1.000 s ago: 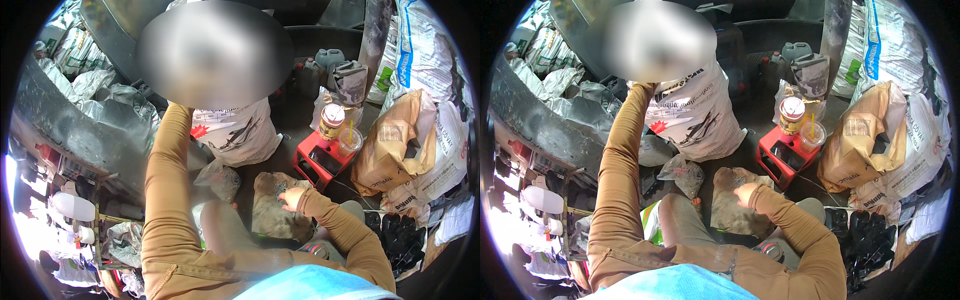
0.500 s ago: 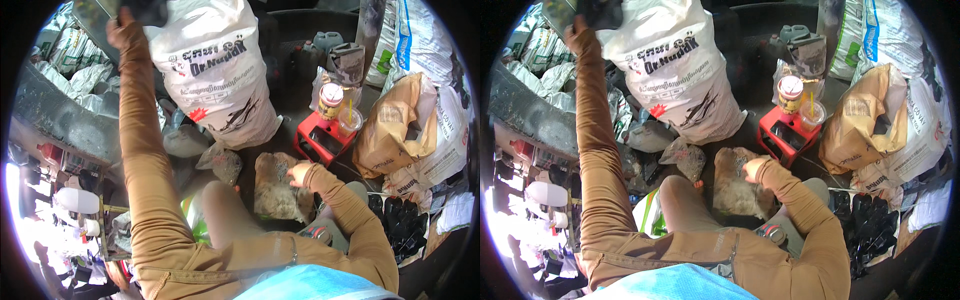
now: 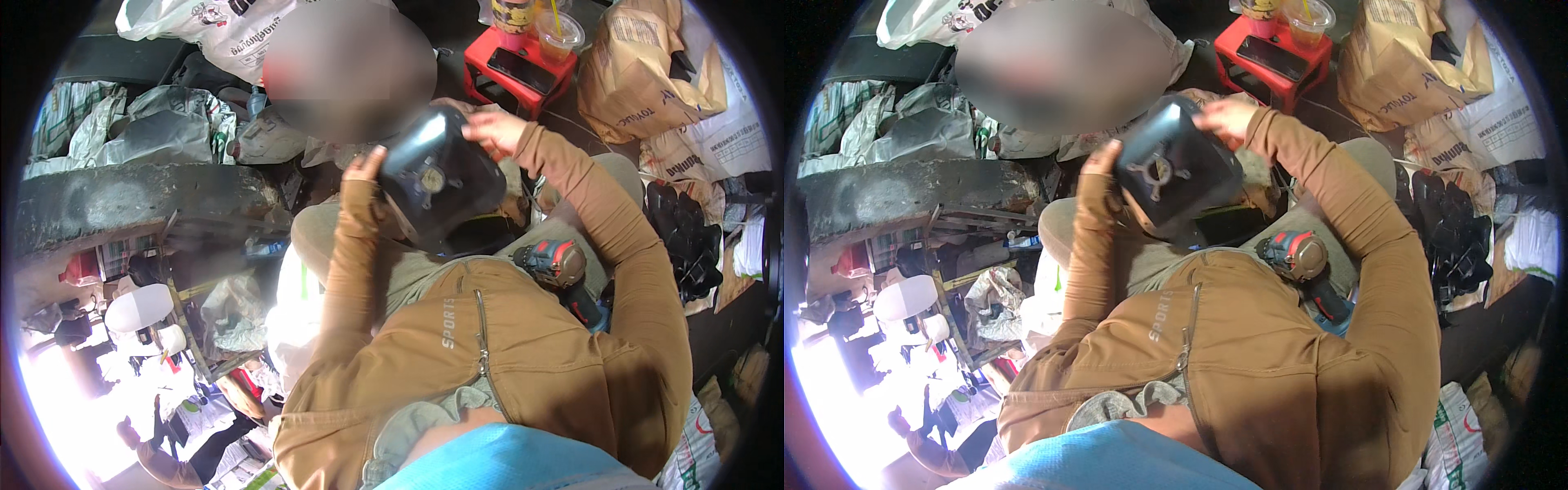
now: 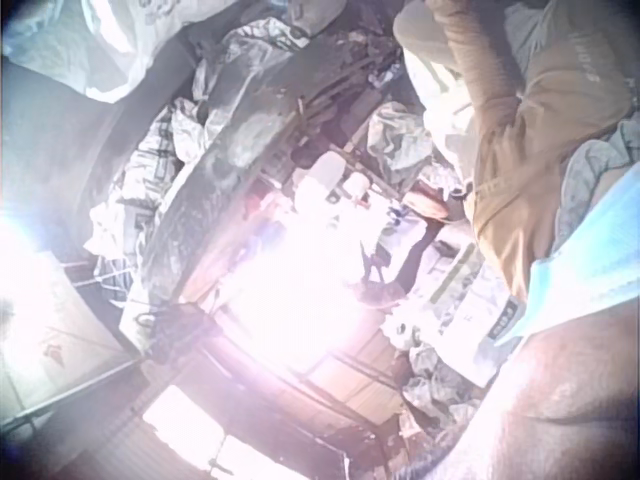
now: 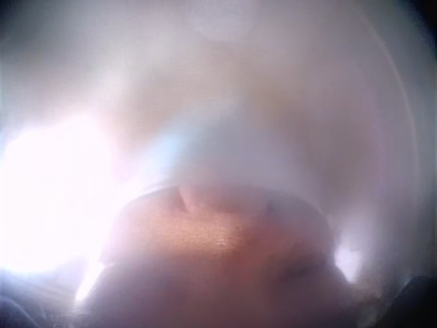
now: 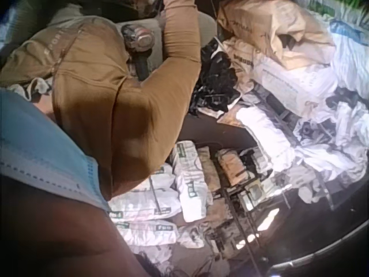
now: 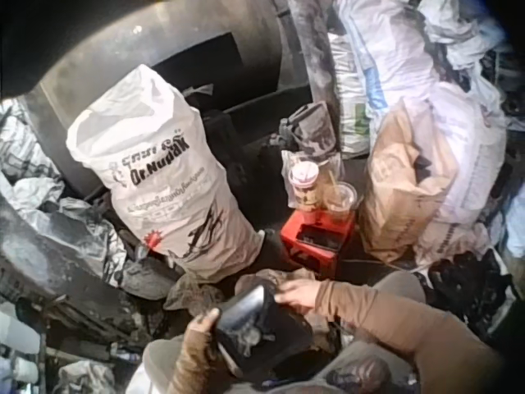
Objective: The person sits on the floor and uses a cordless drill to fasten screws into a black metal part. They repeatedly pick up screws, align the part, and drive the screws with the drill, occasionally flipping the part to work on different sides.
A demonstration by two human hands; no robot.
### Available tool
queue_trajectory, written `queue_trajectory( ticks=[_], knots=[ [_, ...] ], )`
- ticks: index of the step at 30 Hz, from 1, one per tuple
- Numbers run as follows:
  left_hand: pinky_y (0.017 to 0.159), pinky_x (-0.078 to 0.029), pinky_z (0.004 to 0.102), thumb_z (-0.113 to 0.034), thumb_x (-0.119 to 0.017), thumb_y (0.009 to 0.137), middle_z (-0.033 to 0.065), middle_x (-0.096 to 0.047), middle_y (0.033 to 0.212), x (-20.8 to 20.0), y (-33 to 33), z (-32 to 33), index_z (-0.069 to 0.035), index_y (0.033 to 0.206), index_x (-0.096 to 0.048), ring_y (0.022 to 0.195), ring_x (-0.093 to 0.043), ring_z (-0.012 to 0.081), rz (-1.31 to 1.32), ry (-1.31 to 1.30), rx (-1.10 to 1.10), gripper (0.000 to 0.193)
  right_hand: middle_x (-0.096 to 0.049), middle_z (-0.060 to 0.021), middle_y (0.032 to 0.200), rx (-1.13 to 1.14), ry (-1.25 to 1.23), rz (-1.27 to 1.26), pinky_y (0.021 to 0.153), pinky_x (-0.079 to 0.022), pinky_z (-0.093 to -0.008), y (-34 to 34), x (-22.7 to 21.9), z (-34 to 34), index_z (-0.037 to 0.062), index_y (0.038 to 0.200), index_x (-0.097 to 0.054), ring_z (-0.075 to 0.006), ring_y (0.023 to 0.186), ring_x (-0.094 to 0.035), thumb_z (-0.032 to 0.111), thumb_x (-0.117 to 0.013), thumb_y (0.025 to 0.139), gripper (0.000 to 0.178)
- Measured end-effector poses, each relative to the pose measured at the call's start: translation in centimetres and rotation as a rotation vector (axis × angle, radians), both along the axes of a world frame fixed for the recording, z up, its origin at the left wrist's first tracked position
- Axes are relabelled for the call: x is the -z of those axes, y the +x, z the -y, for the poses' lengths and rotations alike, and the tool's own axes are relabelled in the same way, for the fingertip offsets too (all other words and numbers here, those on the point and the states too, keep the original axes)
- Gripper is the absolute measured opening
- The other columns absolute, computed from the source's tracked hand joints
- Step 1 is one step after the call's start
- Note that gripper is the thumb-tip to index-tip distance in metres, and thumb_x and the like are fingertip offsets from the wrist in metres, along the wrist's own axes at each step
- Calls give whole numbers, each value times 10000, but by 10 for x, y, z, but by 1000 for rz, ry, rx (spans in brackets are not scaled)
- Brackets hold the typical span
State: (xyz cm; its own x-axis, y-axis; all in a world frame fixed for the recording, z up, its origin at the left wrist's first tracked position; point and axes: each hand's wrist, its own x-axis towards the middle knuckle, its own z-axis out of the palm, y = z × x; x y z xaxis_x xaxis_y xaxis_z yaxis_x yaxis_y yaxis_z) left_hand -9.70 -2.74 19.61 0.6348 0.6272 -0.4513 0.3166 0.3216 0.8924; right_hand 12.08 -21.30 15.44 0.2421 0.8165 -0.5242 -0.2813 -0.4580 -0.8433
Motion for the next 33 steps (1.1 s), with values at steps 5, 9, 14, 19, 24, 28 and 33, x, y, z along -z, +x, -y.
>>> queue_trajectory(
  ticks=[5, 9, 14, 19, 24, 28, 33],
  knots=[
    [916, -458, 371, -324, -579, 894, 146, -627, 1072, 135, 0, -22, -85, 1232, -542, 939, -608, 250, -630, -340, 320, 415, -576, -117, 968, 11, -346, -53, 569, -516, -487, -22, 77, 15, 47, 1101, -539, -263, 785, -587, 180, -609, 877, 270],
    [884, -439, 422, -262, -493, 914, 123, -631, 1062, 185, 0, -44, -119, 1189, -594, 960, -585, 246, -538, -146, 452, 326, -579, -124, 968, 122, -487, -265, 550, -555, -428, -20, 117, 16, 11, 1140, -542, -260, 746, -606, 206, -644, 862, 355],
    [717, -514, 331, -119, -653, 788, 127, -679, 929, 209, 31, -29, -5, 1045, -644, 816, -651, 275, -191, 50, 200, 281, -581, -170, 968, 253, -579, -131, 599, -579, -474, -4, 134, 15, -82, 1043, -548, -318, 726, -629, 175, -654, 860, 333],
    [847, -492, 362, -168, -659, 767, 246, -624, 1049, 204, 65, -16, 30, 1088, -591, 964, -616, 384, -531, 606, 325, 383, -602, -191, 842, 300, -612, -20, 513, -571, -447, 11, 144, 6, -81, 917, -557, -345, 621, -649, 174, -664, 855, 283],
    [957, -431, 388, -186, -632, 773, 266, -490, 1225, 203, 69, -10, -14, 1235, -491, 1139, -513, 390, -674, 725, 318, 513, -574, -134, 601, 148, -693, 132, 456, -520, -398, 16, 142, 7, -28, 714, -583, -284, 554, -628, 261, -705, 828, 333],
    [989, -413, 380, -240, -645, 788, 217, -465, 1250, 189, 71, -10, -61, 1170, -607, 1177, -474, 395, -579, 697, 329, 424, -543, -105, 565, -1, -687, 259, 444, -468, -391, 18, 113, 9, -1, 671, -578, -238, 485, -556, 291, -713, 823, 355],
    [1006, -401, 403, -294, -683, 798, 230, -481, 1292, 81, 46, 2, -90, 1329, -468, 1151, -501, 386, -391, 998, 375, 608, -591, -107, 618, -283, -701, 695, 445, -467, -394, 37, 54, -7, 4, 750, -622, -224, 498, -574, 277, -760, 773, 307]
  ],
)
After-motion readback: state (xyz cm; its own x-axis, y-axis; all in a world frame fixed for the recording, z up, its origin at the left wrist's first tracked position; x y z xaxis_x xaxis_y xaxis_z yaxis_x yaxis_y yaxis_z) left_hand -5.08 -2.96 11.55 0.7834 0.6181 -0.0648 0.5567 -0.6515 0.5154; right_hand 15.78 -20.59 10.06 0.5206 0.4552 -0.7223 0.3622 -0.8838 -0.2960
